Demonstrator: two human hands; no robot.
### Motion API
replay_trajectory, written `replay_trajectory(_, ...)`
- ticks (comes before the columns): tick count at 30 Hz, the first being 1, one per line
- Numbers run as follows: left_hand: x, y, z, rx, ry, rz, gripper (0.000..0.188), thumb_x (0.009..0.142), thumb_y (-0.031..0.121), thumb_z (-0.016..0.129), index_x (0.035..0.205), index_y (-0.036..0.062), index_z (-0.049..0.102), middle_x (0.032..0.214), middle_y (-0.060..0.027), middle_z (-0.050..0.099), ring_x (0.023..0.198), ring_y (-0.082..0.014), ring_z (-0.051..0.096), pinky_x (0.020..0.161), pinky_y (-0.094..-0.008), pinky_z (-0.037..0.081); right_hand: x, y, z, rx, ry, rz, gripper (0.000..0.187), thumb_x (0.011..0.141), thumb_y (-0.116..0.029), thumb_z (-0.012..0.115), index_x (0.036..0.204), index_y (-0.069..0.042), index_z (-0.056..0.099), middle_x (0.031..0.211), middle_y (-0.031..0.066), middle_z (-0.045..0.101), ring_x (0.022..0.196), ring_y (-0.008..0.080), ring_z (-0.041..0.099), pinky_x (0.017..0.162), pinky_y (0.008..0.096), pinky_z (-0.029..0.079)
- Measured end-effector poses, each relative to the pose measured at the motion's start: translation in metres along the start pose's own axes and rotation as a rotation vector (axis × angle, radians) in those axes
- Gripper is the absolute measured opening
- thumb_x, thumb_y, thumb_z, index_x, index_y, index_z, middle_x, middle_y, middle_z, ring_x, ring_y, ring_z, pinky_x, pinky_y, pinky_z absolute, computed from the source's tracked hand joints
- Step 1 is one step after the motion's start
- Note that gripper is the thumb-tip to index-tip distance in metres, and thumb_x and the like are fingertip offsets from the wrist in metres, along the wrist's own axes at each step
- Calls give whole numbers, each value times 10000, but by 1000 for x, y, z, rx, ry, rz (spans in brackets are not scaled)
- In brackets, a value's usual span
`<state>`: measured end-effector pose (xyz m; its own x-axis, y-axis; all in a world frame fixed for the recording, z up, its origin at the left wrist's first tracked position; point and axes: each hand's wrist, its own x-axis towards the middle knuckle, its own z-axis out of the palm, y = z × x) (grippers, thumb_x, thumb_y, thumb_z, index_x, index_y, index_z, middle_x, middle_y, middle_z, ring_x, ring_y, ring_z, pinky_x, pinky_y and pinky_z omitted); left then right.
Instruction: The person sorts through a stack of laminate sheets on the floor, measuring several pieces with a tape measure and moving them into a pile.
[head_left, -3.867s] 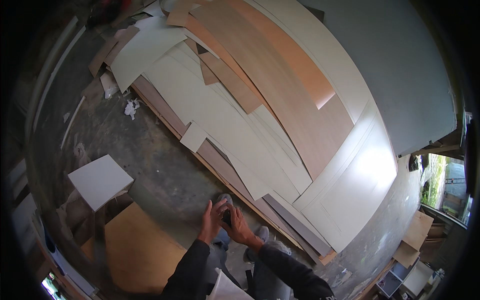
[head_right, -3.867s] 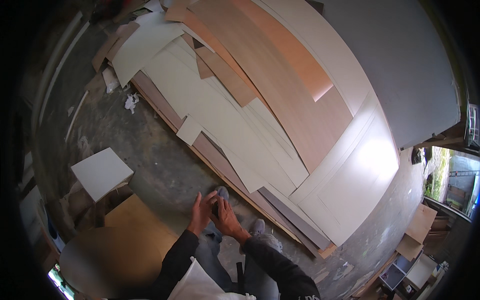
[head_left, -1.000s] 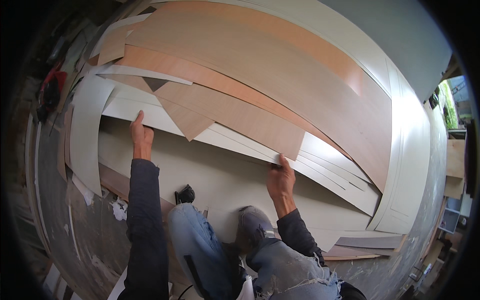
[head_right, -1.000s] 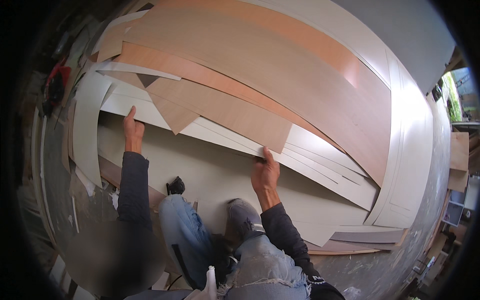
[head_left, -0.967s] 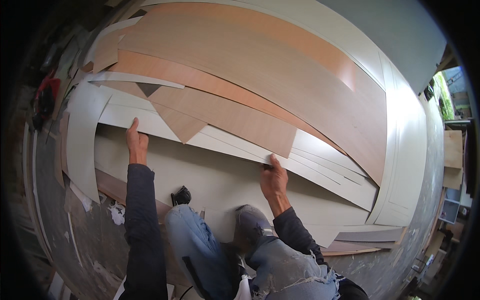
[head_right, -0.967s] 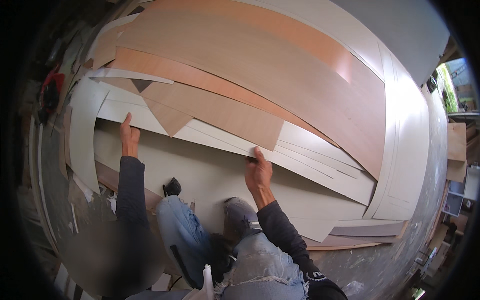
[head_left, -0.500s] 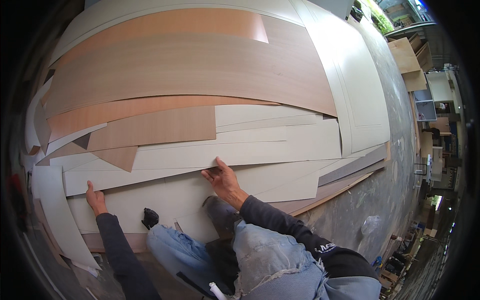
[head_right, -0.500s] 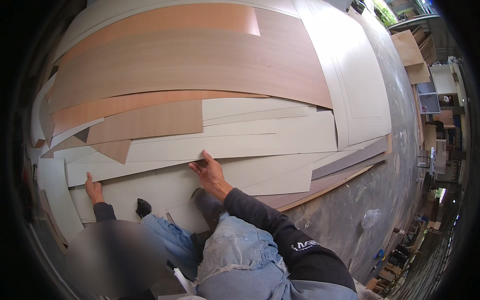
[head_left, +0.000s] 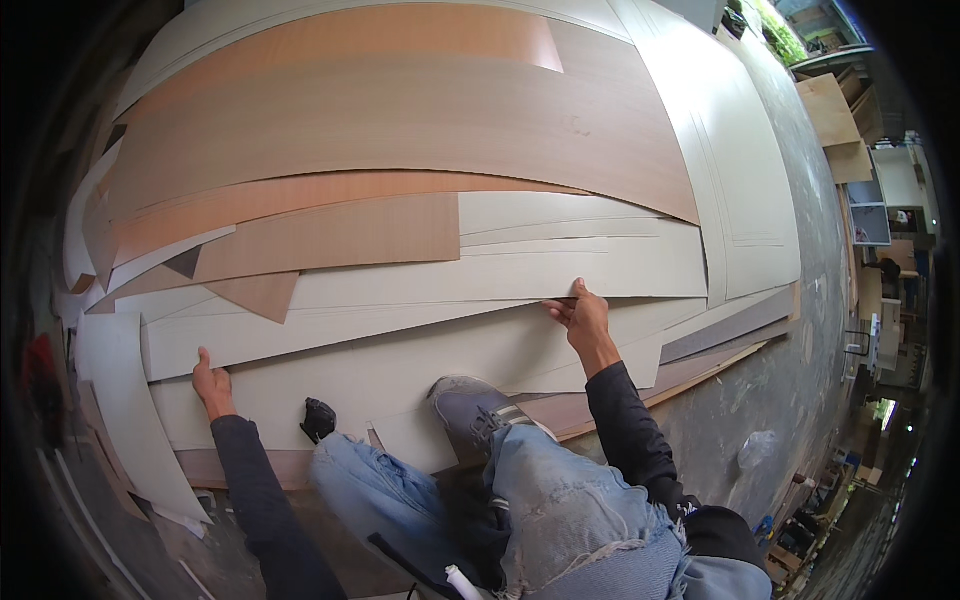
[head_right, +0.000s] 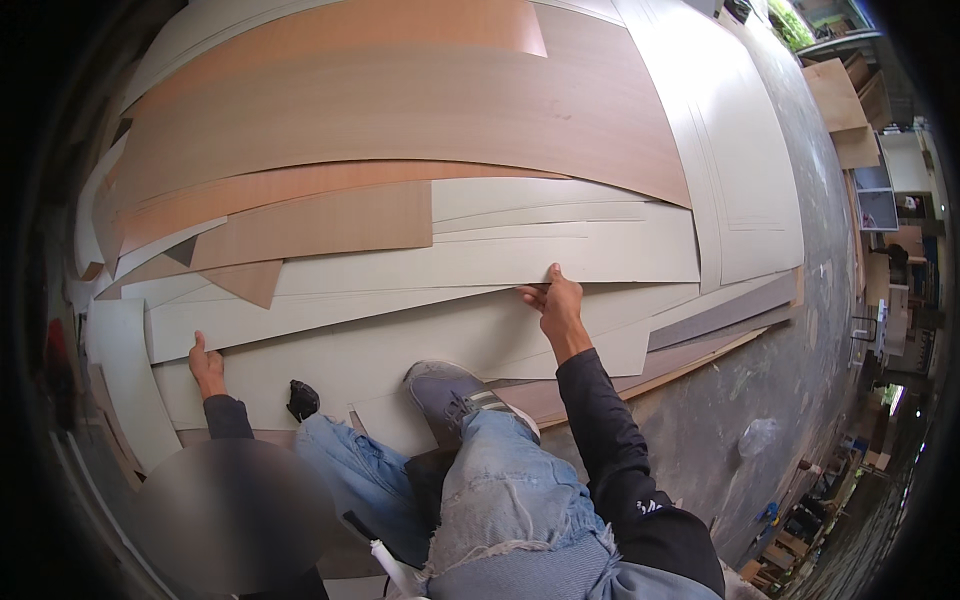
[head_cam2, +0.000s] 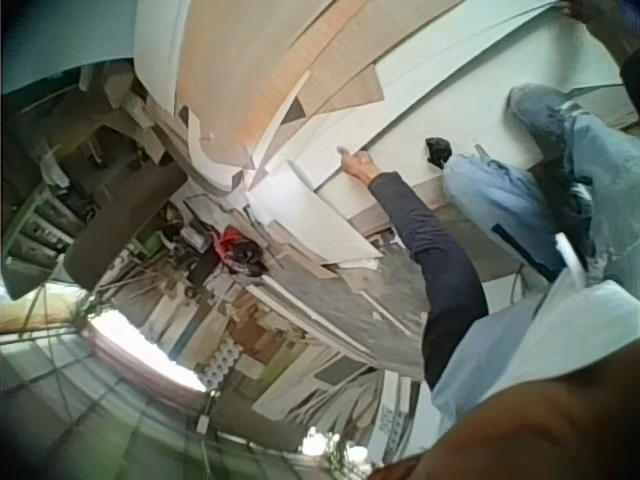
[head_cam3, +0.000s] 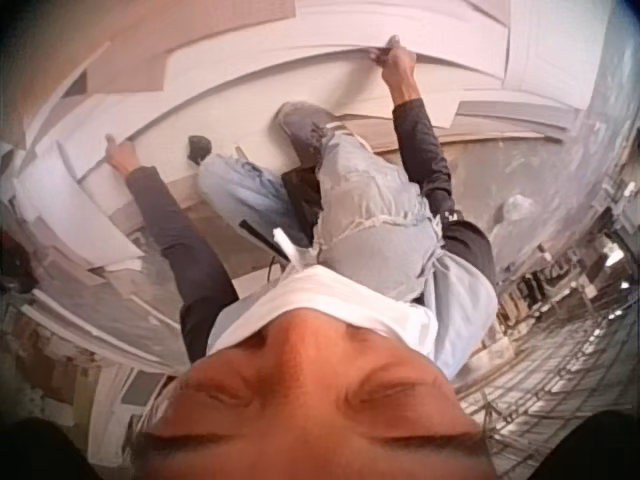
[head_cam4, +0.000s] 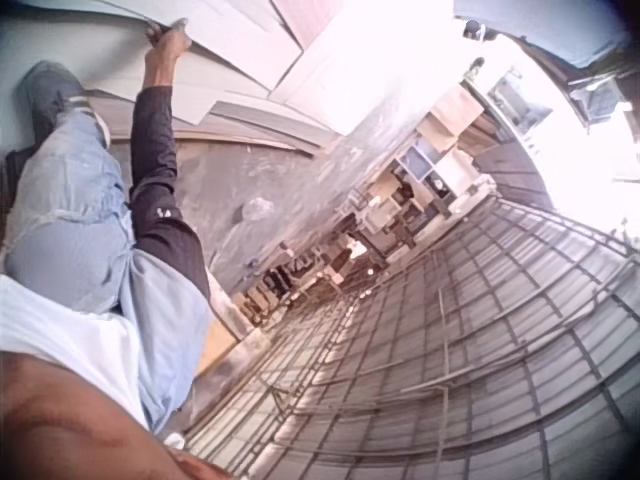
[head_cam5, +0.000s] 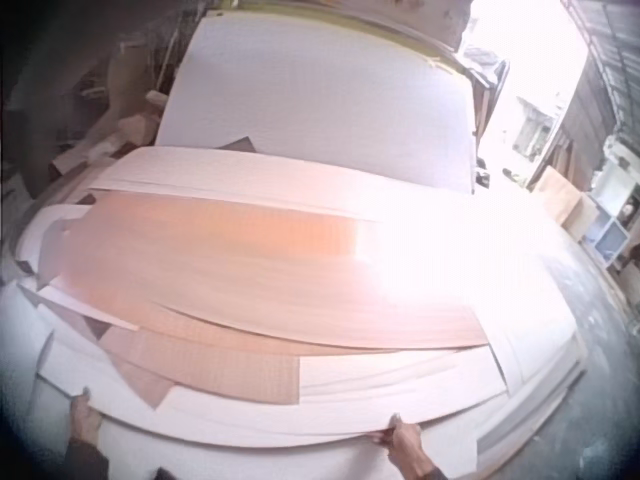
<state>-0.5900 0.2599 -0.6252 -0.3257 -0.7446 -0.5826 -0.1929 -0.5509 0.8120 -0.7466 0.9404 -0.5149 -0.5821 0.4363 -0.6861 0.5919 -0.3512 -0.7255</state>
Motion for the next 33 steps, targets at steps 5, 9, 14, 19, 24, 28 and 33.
replay_trajectory(5, -27, 2, 28, -15, 163, 80, 226, 851, 212, 700, 839, 26, 572, 752, -16, 549, 549, -85, 430, 442, -250, 343, 19, -8, -26, -307, 115, 58, 450, 905, -416, 576, 1043, 11, 546, 807, 136, 662, 589, 202, 660, 469, 302, 490)
replay_trajectory(9, -44, 0, 37, 7, 115, 105, 281, 852, 175, 694, 982, -49, 585, 876, -54, 600, 682, -104, 527, 514, -237, 400, 25, -29, -54, -362, 138, -158, 271, 883, -281, 630, 847, -15, 598, 692, 90, 646, 517, 165, 635, 404, 288, 465)
replay_trajectory(14, -57, 1, 31, -110, 108, 91, 312, 882, 130, 638, 1068, -105, 548, 1004, -138, 628, 879, -201, 614, 783, -292, 502, 8, -26, -35, -1123, 122, -814, 467, 819, -277, 693, 1163, 4, 549, 1102, 194, 571, 1030, 302, 564, 777, 390, 484)
replay_trajectory(19, -120, -34, 70, -129, 43, 72, 309, 846, 45, 644, 1120, -15, 516, 972, -67, 594, 857, -158, 571, 800, -310, 417, 29, -6, -49, -1475, -187, -1406, 548, 803, -132, 668, 1300, -66, 448, 1387, 151, 412, 1325, 315, 339, 1055, 459, 291)
replay_trajectory(24, -169, -30, 103, -314, -31, 5, 459, 832, 13, 625, 1228, 10, 391, 1071, -64, 532, 985, -176, 517, 938, -386, 372, 46, -32, -54, -1743, -446, -1692, 580, 800, -101, 640, 1307, 43, 399, 1442, 166, 335, 1356, 332, 288, 1084, 514, 254)
replay_trajectory(28, -180, -25, 99, -289, -3, -68, 299, 834, 29, 623, 1092, 72, 478, 1018, -24, 550, 969, -161, 525, 965, -400, 343, 45, -59, -49, -2110, -325, -1894, 535, 824, -56, 588, 1301, 83, 389, 1470, 197, 264, 1371, 347, 250, 1106, 561, 199)
replay_trajectory(33, -196, -46, 111, -260, -38, -47, 202, 820, 39, 639, 941, 78, 483, 897, -32, 554, 800, -142, 559, 854, -352, 453, 23, -111, -23, -2039, -870, -1471, 775, 756, -264, 688, 1371, 35, 321, 1495, 224, 184, 1403, 363, 141, 1121, 566, 111)
